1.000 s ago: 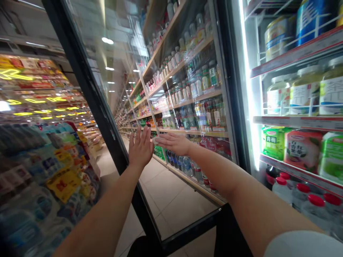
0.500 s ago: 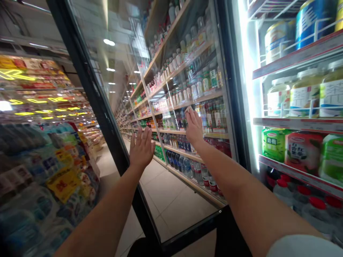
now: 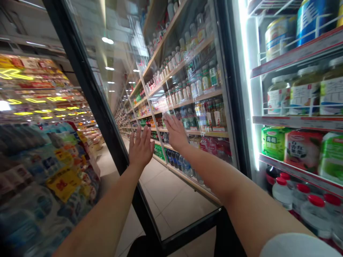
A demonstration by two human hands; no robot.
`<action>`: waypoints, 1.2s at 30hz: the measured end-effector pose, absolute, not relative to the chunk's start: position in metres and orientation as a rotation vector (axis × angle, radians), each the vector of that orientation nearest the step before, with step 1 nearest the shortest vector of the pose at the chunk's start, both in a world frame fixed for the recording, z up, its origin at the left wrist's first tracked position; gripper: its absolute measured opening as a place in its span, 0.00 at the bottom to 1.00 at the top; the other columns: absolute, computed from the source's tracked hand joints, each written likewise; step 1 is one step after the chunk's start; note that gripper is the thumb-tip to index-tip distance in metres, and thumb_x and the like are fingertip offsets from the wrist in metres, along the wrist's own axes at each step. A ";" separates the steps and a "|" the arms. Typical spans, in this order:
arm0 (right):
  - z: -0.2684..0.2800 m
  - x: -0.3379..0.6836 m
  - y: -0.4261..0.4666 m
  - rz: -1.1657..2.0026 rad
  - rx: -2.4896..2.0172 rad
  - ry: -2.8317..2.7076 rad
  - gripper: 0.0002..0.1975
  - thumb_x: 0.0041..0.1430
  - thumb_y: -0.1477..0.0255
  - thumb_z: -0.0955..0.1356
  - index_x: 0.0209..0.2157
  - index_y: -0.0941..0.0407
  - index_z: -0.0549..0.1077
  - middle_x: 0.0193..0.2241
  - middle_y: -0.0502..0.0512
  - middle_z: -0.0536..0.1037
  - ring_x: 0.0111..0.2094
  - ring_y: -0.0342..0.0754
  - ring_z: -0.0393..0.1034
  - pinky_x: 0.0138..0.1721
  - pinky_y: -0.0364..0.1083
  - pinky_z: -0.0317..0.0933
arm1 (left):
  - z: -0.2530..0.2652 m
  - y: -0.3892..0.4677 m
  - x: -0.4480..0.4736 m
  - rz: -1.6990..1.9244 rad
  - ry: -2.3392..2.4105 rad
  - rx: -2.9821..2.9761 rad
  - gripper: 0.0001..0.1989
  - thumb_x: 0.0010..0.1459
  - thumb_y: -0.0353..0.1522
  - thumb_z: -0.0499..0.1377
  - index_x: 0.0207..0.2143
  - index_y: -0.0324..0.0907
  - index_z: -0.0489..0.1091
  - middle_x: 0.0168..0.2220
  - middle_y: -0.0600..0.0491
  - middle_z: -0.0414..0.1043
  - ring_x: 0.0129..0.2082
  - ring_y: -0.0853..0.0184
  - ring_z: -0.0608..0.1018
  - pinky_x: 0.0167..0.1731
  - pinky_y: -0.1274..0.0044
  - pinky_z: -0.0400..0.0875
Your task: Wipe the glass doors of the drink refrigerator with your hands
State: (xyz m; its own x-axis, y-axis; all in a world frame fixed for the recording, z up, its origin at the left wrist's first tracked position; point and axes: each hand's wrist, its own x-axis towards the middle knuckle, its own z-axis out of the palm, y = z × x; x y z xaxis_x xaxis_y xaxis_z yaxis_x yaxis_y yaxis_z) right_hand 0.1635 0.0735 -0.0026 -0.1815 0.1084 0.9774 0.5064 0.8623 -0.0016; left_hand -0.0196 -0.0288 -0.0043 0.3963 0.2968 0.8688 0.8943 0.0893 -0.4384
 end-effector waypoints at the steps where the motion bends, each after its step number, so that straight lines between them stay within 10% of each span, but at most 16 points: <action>1: -0.006 0.162 0.071 -0.417 -0.435 -1.795 0.29 0.65 0.80 0.57 0.66 0.55 0.62 0.69 0.57 0.59 0.72 0.54 0.42 0.70 0.62 0.46 | -0.004 -0.029 -0.020 -0.624 -1.129 -1.456 0.33 0.70 0.35 0.50 0.73 0.42 0.40 0.71 0.49 0.48 0.73 0.59 0.44 0.72 0.61 0.33; 36: 0.014 0.187 0.099 -0.277 -0.582 -1.528 0.32 0.64 0.79 0.56 0.69 0.55 0.57 0.71 0.57 0.54 0.73 0.54 0.37 0.71 0.64 0.41 | -0.005 -0.029 -0.019 -0.662 -1.166 -1.488 0.32 0.70 0.35 0.49 0.72 0.41 0.44 0.71 0.50 0.48 0.73 0.59 0.45 0.72 0.61 0.33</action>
State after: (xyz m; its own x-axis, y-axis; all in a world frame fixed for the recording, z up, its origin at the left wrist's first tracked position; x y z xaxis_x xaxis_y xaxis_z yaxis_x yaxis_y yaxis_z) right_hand 0.1872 0.0990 0.0135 0.0462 0.1852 0.9816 0.5179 0.8359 -0.1821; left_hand -0.0189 -0.0293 -0.0053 0.3640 0.3133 0.8771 0.9138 0.0618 -0.4013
